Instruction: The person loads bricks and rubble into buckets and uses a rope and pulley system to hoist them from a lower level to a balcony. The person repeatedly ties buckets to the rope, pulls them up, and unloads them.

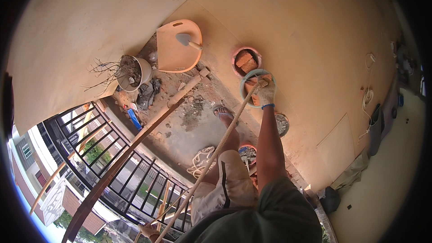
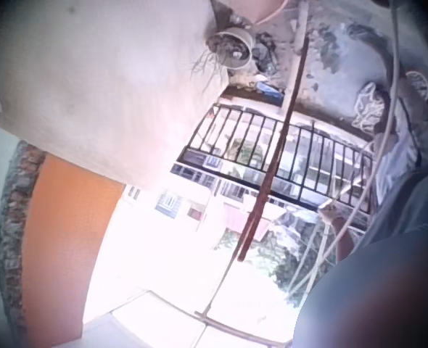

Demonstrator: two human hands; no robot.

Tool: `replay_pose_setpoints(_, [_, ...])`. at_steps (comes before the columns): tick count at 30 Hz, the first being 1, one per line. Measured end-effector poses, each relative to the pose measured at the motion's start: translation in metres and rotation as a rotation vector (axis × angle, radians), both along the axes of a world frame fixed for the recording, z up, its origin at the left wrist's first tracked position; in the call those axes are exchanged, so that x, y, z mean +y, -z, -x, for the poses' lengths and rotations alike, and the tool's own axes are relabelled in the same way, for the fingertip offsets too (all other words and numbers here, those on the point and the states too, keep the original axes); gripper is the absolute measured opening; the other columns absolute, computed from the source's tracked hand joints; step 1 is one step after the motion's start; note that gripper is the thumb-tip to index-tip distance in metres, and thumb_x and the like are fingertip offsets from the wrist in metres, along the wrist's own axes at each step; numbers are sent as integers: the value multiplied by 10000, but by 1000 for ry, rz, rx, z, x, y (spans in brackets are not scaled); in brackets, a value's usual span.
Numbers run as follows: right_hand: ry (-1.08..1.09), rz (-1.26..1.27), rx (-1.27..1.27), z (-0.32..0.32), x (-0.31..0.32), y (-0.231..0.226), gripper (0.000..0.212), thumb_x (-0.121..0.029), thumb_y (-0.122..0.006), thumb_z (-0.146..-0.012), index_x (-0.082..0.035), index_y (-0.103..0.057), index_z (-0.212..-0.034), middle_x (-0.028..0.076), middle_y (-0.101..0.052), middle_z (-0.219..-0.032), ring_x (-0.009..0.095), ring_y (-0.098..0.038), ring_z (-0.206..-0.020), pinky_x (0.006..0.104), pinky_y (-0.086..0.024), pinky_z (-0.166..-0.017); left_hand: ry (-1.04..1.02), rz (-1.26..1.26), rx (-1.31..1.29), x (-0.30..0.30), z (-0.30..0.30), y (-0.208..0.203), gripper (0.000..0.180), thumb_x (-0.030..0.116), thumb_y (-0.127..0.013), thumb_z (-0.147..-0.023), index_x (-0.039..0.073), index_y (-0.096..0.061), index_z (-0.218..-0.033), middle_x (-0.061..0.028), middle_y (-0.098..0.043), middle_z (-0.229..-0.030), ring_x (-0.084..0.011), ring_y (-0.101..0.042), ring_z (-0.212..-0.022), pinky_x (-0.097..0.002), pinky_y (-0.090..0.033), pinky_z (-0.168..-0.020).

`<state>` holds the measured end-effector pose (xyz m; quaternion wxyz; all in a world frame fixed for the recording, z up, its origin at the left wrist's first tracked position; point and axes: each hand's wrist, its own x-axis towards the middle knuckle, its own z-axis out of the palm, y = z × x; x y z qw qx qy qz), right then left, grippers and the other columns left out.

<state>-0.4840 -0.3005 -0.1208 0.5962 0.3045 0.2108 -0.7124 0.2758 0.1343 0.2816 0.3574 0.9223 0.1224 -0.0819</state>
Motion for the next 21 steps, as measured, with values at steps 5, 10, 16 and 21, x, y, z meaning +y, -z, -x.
replay_pose_setpoints(5, [-749,-367,1287,41,54,80,212,-233,-533,-1027,-67,-655,-977,100,-659,-816,271,-631,-744,410,-527,-689,-71,-298,306,-39,7,28,981,731,-568,-941,129,-242,-1644,-159,-387,-1572,-401,-406,-1383,-624,-364,-1060])
replay_pose_setpoints(10, [-1385,-987,2183,54,46,62,259,-247,-644,-919,-133,-768,-1116,185,-759,-1112,377,-734,-1042,494,-593,-874,713,-396,949,-151,175,52,506,381,-642,-1049,45,-582,-1422,-104,-703,-1156,-220,-692,-1038,-370,-544,-904])
replay_pose_setpoints(16, [-1648,-1271,2225,122,23,2,236,-236,-650,-918,-120,-805,-1054,199,-764,-1117,408,-731,-1071,503,-597,-885,1238,-470,1018,-130,238,86,366,247,-611,-1079,-6,-642,-1342,-95,-750,-1138,-185,-718,-1025,-315,-564,-904])
replay_pose_setpoints(21, [-2091,-1078,1907,171,105,42,428,-437,-672,-930,-78,-799,-1125,232,-741,-1176,434,-715,-1100,528,-581,-927,1491,-537,904,-129,258,86,337,237,-582,-1077,-9,-679,-1286,-124,-751,-1152,-186,-706,-1061,-336,-546,-902])
